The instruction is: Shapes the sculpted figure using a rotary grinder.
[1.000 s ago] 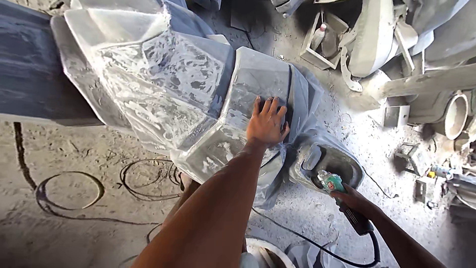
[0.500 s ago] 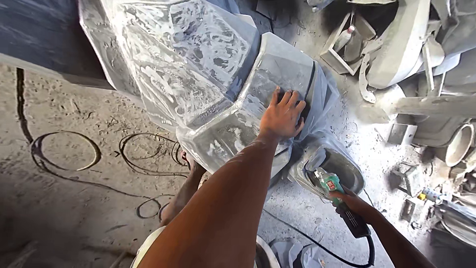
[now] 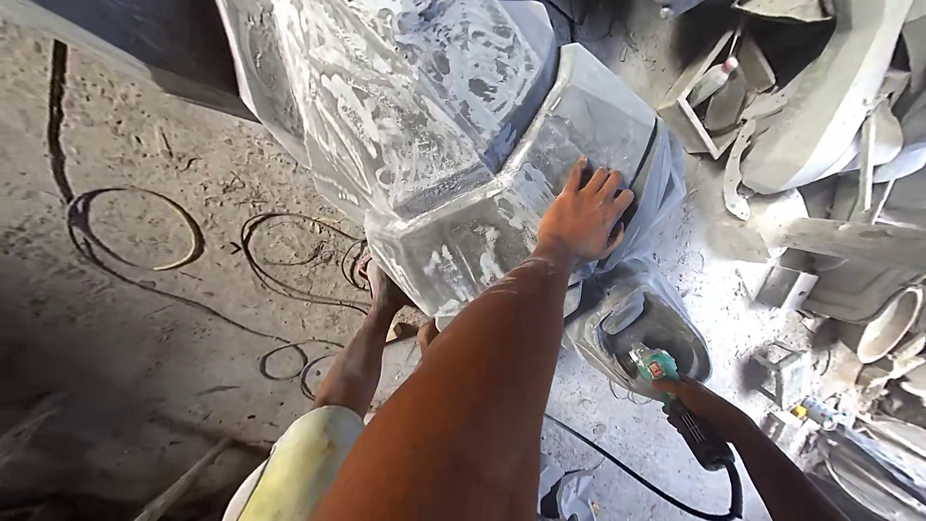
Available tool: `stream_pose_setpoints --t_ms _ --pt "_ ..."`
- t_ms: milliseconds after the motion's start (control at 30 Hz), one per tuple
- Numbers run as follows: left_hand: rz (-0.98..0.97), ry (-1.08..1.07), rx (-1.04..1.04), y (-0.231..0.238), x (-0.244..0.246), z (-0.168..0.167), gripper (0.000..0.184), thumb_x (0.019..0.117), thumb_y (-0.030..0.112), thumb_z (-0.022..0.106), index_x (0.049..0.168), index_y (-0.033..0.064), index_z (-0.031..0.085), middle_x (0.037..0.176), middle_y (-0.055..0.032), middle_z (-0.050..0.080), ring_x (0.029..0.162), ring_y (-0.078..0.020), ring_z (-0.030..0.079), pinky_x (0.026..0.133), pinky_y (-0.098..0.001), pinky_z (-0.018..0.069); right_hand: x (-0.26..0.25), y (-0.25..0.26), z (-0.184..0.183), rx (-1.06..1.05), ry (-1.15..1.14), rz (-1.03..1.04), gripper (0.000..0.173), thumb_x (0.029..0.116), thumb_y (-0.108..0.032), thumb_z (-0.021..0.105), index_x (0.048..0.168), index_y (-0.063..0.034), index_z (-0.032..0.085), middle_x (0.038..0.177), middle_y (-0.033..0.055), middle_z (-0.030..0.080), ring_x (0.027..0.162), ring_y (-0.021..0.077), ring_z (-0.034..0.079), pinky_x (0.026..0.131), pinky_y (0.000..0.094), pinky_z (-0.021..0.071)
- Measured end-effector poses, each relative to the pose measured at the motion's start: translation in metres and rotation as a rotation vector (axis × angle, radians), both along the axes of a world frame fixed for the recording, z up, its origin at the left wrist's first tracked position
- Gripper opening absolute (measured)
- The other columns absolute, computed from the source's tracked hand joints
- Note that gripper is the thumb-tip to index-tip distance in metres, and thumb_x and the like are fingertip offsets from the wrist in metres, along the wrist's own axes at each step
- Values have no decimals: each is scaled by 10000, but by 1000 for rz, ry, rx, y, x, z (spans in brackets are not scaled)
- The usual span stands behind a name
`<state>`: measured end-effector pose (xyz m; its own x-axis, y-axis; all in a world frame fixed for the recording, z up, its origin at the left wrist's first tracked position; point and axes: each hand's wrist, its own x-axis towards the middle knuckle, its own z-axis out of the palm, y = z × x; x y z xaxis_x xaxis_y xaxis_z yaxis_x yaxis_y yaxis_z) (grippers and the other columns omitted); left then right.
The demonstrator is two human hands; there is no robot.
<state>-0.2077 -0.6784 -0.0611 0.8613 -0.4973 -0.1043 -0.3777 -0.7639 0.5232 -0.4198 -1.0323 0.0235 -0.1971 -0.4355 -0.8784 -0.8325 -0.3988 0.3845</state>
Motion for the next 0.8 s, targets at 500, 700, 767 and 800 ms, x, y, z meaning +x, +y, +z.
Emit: stream_pose_setpoints --t_ms 500,700,767,800 --pt "26 3 -76 -1 0 -5 498 966 470 481 1318 150 630 1476 -108 536 1418 -331 459 1222 -636 175 7 -1 22 -35 109 84 593 972 -397 679 1426 -96 445 1042 189 665 780 298 701 685 470 605" --pt "25 1 -64 -1 -1 -5 507 969 476 476 1330 153 624 1477 -112 535 1421 -334 456 1221 -629 189 -4 13 18 -34 11 2 597 985 -372 659 1456 -104 409 1050 196 654 783 305 693 681 476 600" --pt "24 8 -51 -2 -1 -4 519 966 483 477 1350 162 616 1488 -109 527 1421 -330 457 1222 -626 187 5 12 19 -9 56 -23 571 984 -402 647 1427 -111 433 976 173 659 733 283 680 652 450 592" --pt "20 19 -46 -2 -1 -3 523 968 483 478 1359 164 610 1495 -109 521 1425 -330 451 1223 -625 182 9 10 20 3 67 0 558 981 -404 650 1413 -116 445 955 165 661 713 274 679 638 440 592"
